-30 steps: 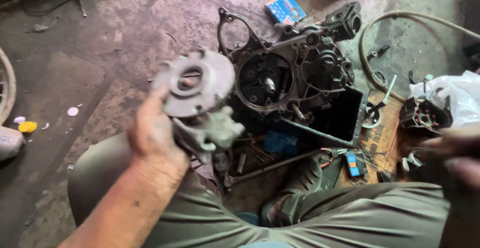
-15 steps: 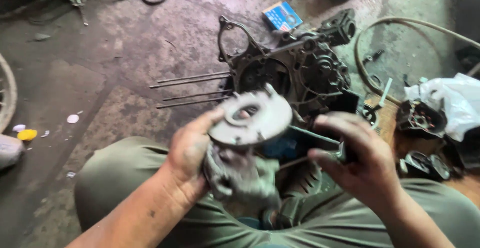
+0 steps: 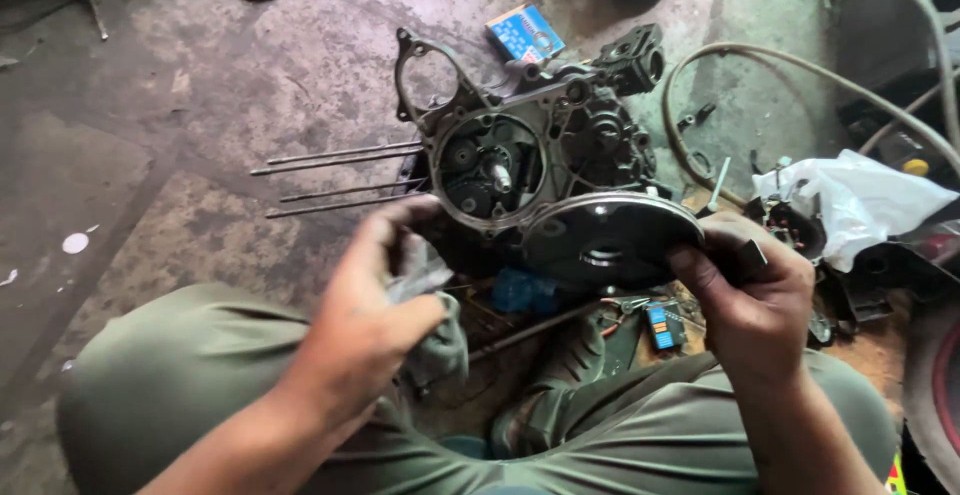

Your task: Clean and assemble motorcycle engine components including the timing chain and oil seal plate.

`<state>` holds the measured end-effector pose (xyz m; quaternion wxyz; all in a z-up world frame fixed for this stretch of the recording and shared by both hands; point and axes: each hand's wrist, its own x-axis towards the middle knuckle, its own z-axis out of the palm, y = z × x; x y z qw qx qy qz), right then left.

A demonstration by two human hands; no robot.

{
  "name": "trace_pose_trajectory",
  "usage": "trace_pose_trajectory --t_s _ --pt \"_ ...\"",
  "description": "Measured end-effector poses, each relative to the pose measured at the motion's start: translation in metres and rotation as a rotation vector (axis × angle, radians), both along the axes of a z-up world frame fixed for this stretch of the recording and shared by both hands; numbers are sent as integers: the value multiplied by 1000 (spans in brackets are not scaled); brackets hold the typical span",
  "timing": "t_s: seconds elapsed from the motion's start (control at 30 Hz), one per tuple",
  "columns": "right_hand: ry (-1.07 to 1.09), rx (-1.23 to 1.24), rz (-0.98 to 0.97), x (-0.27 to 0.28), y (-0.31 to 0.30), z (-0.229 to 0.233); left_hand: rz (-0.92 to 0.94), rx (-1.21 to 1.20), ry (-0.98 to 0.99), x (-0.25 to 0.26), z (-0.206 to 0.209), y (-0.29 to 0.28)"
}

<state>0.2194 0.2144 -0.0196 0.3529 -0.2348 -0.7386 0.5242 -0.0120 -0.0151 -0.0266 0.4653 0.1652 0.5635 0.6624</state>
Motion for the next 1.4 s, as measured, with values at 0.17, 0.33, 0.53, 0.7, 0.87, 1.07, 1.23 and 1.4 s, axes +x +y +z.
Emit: trace_pose_trajectory --t_s 0.17,0.33,0.53,0.7,0.87,1.07,1.23,1.4 --pt "38 -209 24 10 5 -7 -5 243 315 -1 39 -8" --pt "53 -248 17 12 4 0 -96 312 855 -18 47 -14" --pt "43 -202 100 20 0 3 27 286 1252 -15 67 -10" --pt "-184 19 218 -6 -29 16 162 440 1324 14 88 20" --pt "-73 84 266 -7 -39 29 0 454 1340 38 64 39" --pt "-43 129 91 21 -28 20 28 256 1364 46 43 34" --pt "-113 245 109 20 -31 32 35 210 1331 53 59 41" --pt "-206 323 268 12 -32 45 50 374 1482 61 72 50"
